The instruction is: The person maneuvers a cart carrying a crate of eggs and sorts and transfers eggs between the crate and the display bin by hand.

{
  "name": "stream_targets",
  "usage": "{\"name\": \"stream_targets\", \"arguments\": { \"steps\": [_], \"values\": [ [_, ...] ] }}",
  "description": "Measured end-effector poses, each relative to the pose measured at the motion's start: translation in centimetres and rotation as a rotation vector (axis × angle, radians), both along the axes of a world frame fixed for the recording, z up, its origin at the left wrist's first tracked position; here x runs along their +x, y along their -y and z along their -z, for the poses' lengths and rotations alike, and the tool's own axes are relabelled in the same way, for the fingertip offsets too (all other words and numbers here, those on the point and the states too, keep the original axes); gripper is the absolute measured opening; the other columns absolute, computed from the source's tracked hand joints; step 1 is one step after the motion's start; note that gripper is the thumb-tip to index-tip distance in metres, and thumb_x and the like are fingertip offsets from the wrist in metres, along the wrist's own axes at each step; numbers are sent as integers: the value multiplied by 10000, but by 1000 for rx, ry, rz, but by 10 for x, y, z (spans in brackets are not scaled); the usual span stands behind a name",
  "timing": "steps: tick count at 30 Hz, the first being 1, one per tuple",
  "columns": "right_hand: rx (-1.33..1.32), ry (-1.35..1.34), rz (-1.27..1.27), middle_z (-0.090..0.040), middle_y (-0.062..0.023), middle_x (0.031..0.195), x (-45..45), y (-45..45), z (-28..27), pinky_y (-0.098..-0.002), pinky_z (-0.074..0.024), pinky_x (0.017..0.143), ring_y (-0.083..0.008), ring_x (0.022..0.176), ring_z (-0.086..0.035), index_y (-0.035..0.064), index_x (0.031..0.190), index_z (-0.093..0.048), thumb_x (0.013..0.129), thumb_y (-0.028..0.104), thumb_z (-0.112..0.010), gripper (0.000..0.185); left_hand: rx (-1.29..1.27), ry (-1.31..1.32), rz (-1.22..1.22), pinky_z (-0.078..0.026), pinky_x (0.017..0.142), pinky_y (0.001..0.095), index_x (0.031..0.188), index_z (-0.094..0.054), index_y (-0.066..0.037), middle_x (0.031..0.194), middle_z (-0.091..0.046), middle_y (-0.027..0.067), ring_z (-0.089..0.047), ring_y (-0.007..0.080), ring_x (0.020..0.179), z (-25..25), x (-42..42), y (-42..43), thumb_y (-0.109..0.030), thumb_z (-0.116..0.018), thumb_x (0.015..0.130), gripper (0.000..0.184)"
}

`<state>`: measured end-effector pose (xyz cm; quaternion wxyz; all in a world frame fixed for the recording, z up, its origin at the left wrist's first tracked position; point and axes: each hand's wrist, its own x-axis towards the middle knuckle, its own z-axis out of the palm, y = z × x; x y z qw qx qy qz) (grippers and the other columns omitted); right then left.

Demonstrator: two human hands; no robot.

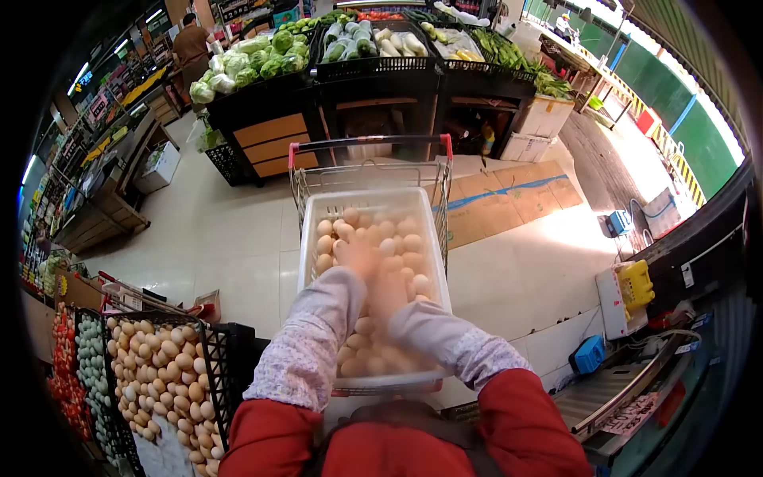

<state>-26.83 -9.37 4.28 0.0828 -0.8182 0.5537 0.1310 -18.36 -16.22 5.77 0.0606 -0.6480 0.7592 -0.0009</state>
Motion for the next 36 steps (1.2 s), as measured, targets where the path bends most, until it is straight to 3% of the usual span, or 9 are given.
{"name": "stream_targets", "arguments": {
  "steps": [3, 7, 9, 19, 20, 23, 26, 32, 36],
  "values": [
    [-44, 12, 13, -520, -139, 1119, -1, -1, 4, -420, -440, 731, -259, 960, -566, 61, 1129, -577, 791, 160, -587, 353, 169, -116, -144, -378, 920, 490, 1211, -572, -163, 1293, -477, 112, -367, 395, 1244, -18, -9, 3, -445, -460, 902, 433],
    [-128, 81, 11, -522, -152, 1057, -3, 1, 14, -422, -432, 682, -259, 863, -573, 75, 1080, -574, 758, 190, -619, 345, 223, -212, -156, -437, 949, 414, 1183, -586, -31, 1336, -426, 242, -505, 402, 1163, -25, -6, 13, -400, -647, 739, 581],
    [-153, 98, 27, -524, -154, 1049, -5, -3, 0, -422, -432, 674, -259, 842, -577, 75, 1076, -581, 747, 205, -632, 357, 367, -230, -191, -421, 978, 397, 1250, -550, -18, 1399, -369, 263, -487, 388, 1198, -28, -6, 18, -426, -642, 712, 681],
    [-26, 174, -36, -575, -183, 1005, -15, -7, -29, -428, -481, 692, -294, 850, -609, 3, 1125, -555, 754, 206, -642, 431, 396, -269, -180, -363, 1053, 377, 1358, -442, -23, 1416, -350, 271, -436, 399, 1253, -52, -6, 11, -500, -625, 695, 837],
    [-96, 278, -2, -604, -198, 989, -17, -6, -20, -413, -504, 676, -308, 838, -618, -31, 1131, -532, 771, 180, -623, 427, 407, -206, -119, -334, 1046, 448, 1323, -444, -124, 1390, -398, 171, -384, 384, 1285, -62, -10, 5, -380, -594, 777, 621],
    [-154, 255, -249, -582, -198, 1009, -24, 0, -3, -420, -502, 681, -312, 833, -611, 1, 1067, -594, 767, 207, -623, 365, 452, -258, -144, -294, 1053, 534, 1278, -467, -271, 1370, -435, 55, -312, 388, 1327, -83, -12, 2, -281, -578, 854, 438],
    [-93, 231, -189, -591, -161, 1007, -20, 5, 17, -423, -502, 699, -308, 856, -611, 30, 978, -658, 756, 225, -633, 297, 563, -191, -267, -348, 1065, 377, 1385, -411, -104, 1448, -345, 190, -380, 409, 1291, -88, -15, 2, -472, -630, 745, 770],
    [35, 235, -33, -648, -145, 984, -17, 7, 20, -415, -512, 740, -306, 907, -630, 40, 993, -668, 756, 263, -662, 325, 372, -128, -68, -271, 1060, 579, 1271, -490, -306, 1373, -428, 52, -300, 367, 1346, -83, -9, -12, -273, -573, 850, 430],
    [-205, 336, 35, -662, -167, 901, -20, 17, 63, -426, -517, 719, -322, 845, -650, 27, 1004, -647, 745, 293, -683, 373, 315, -36, 121, -239, 1069, 565, 1259, -517, -302, 1346, -456, 53, -367, 259, 1319, -93, -4, -21, -342, -487, 879, 384]
  ]
}}
